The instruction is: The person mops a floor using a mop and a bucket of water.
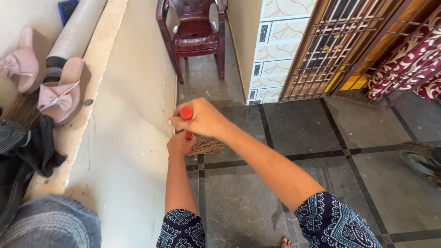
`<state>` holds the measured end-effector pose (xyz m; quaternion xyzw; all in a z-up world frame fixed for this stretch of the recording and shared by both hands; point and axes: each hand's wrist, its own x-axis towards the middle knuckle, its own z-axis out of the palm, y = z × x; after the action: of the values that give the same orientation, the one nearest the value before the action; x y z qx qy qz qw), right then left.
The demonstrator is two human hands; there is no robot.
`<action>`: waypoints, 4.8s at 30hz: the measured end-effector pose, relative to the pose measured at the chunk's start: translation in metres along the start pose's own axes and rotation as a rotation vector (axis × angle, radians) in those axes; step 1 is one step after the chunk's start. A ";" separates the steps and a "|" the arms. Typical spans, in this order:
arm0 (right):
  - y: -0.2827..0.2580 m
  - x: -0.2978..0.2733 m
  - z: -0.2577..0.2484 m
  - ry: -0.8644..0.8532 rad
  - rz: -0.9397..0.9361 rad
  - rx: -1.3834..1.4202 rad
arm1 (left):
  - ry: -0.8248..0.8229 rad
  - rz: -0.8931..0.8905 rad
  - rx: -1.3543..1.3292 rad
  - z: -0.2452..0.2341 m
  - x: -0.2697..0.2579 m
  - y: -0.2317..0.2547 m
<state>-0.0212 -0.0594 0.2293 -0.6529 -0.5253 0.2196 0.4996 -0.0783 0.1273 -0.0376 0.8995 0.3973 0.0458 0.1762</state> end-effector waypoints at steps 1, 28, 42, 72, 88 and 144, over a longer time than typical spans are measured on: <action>0.000 0.003 -0.002 -0.023 -0.024 0.047 | 0.024 -0.004 0.001 -0.002 -0.002 -0.002; -0.046 -0.140 -0.039 -0.387 -0.078 0.358 | -0.109 -0.270 -0.002 -0.007 -0.234 0.033; -0.044 -0.201 -0.038 -0.273 0.095 0.425 | -0.317 -0.186 0.048 -0.003 -0.310 0.035; -0.085 -0.206 0.025 0.009 -0.603 -0.030 | 0.106 -0.056 -0.538 0.003 -0.262 0.072; -0.060 -0.207 0.039 -0.298 -0.090 0.294 | 0.168 -0.093 -0.716 0.068 -0.243 0.046; 0.057 -0.554 -0.362 0.510 0.171 -0.198 | -0.724 0.689 -1.457 0.341 -0.321 0.627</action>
<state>0.1047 -0.7104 0.1938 -0.7747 -0.3447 0.0374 0.5288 0.2173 -0.5930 -0.1155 0.5927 -0.1040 0.0505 0.7971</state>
